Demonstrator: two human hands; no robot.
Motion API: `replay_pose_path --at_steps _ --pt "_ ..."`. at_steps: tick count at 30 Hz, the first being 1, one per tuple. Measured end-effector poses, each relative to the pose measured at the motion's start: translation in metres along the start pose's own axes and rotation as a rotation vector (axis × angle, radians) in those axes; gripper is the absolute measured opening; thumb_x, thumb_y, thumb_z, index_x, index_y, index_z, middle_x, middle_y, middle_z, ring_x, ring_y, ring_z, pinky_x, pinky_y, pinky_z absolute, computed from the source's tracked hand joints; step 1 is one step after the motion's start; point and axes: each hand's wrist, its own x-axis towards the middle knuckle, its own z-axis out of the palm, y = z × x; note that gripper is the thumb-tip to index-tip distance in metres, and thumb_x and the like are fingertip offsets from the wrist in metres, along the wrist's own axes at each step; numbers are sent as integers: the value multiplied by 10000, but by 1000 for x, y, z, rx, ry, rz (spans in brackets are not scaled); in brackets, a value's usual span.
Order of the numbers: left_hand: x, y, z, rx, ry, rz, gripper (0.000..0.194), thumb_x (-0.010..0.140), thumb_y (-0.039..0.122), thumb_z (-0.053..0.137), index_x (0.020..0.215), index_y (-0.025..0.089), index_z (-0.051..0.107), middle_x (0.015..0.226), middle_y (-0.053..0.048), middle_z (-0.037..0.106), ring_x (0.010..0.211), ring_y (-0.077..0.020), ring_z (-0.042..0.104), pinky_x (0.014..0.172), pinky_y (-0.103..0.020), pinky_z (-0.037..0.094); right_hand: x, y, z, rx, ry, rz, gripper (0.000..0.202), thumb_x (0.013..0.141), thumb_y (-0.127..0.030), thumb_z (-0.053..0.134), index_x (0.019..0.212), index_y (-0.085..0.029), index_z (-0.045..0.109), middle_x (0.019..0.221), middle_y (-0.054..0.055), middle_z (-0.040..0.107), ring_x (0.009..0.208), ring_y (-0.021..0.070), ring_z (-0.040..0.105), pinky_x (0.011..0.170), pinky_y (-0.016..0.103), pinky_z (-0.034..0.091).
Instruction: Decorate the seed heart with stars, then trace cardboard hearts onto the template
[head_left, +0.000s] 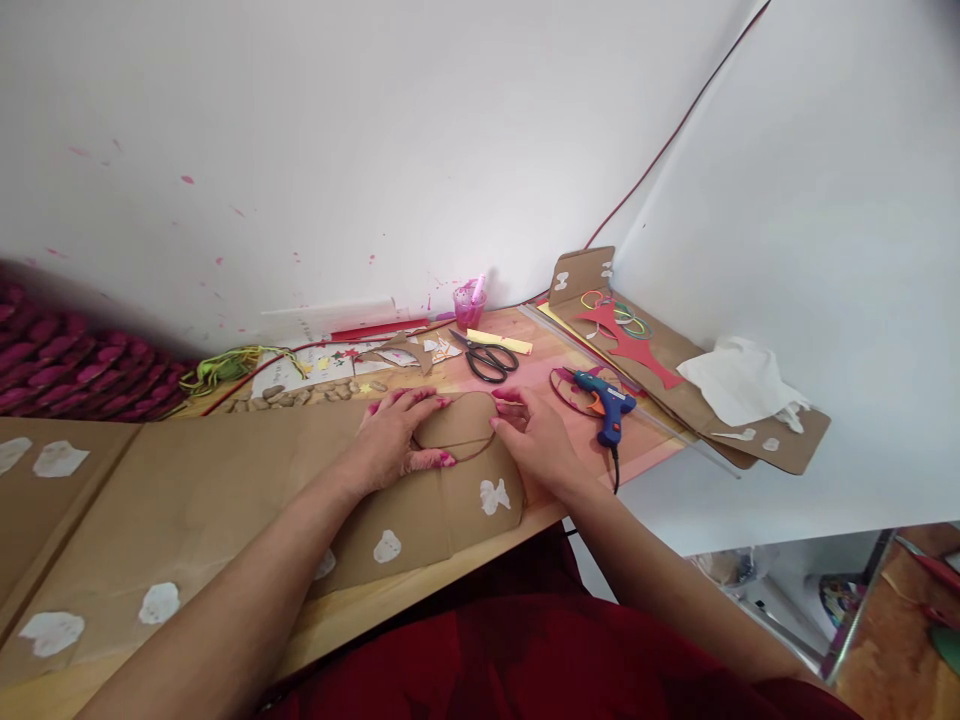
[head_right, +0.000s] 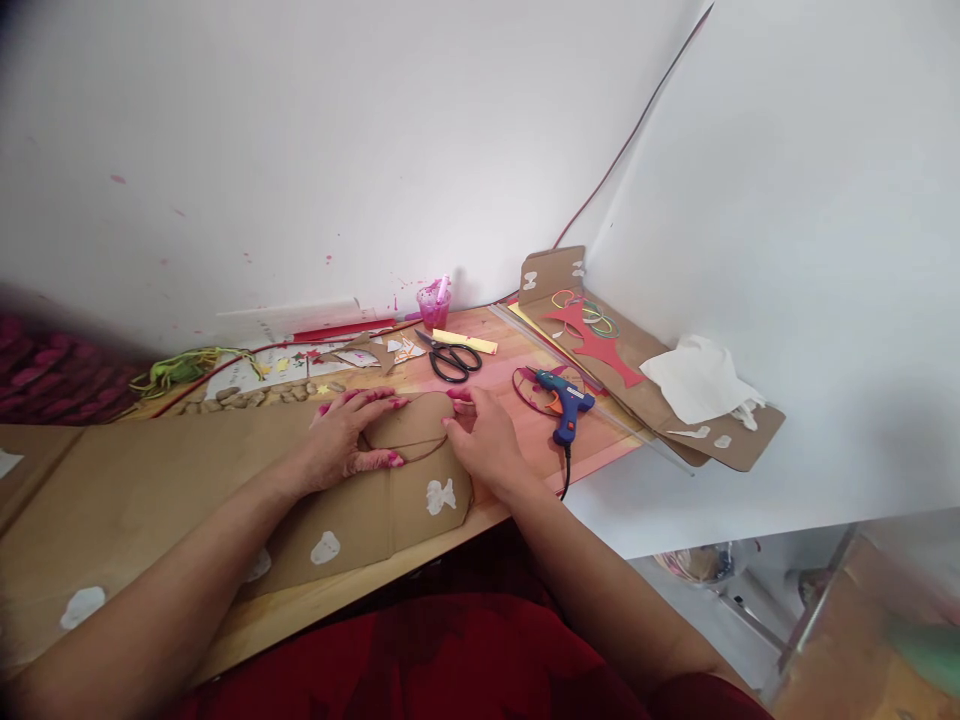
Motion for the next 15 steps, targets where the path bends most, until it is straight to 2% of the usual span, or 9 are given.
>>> replay_pose_path --at_steps 3,6,11,15 --pt "0 -1 1 2 1 -6 817 772 676 728 1476 316 521 1573 -98 478 1425 -410 391 1094 -654 362 -7 -4 7 -215 -13 -106 367 804 -178 715 1168 -181 672 1250 139 662 1152 286 631 1026 481 497" --pt "1 -1 3 -8 15 -24 951 755 690 734 1547 266 420 1559 -139 488 1436 -416 377 1111 -660 342 -13 -4 13 -437 -27 -239 360 862 -209 695 1217 -150 684 1264 173 658 1170 309 613 1013 483 504" --pt "0 -1 4 -87 73 -54 1143 696 668 794 1614 255 253 1569 -191 451 1441 -424 386 1106 -666 345 -15 1 17 -507 -24 -300 286 898 -231 674 1176 -177 718 1210 149 699 1136 297 634 994 456 519" --pt "1 -9 3 -205 105 15 1150 694 610 821 1616 230 247 1549 -190 477 1423 -385 437 1151 -588 347 -15 1 16 -529 -24 -307 281 904 -236 673 1168 -154 727 1200 158 708 1130 300 638 995 453 520"
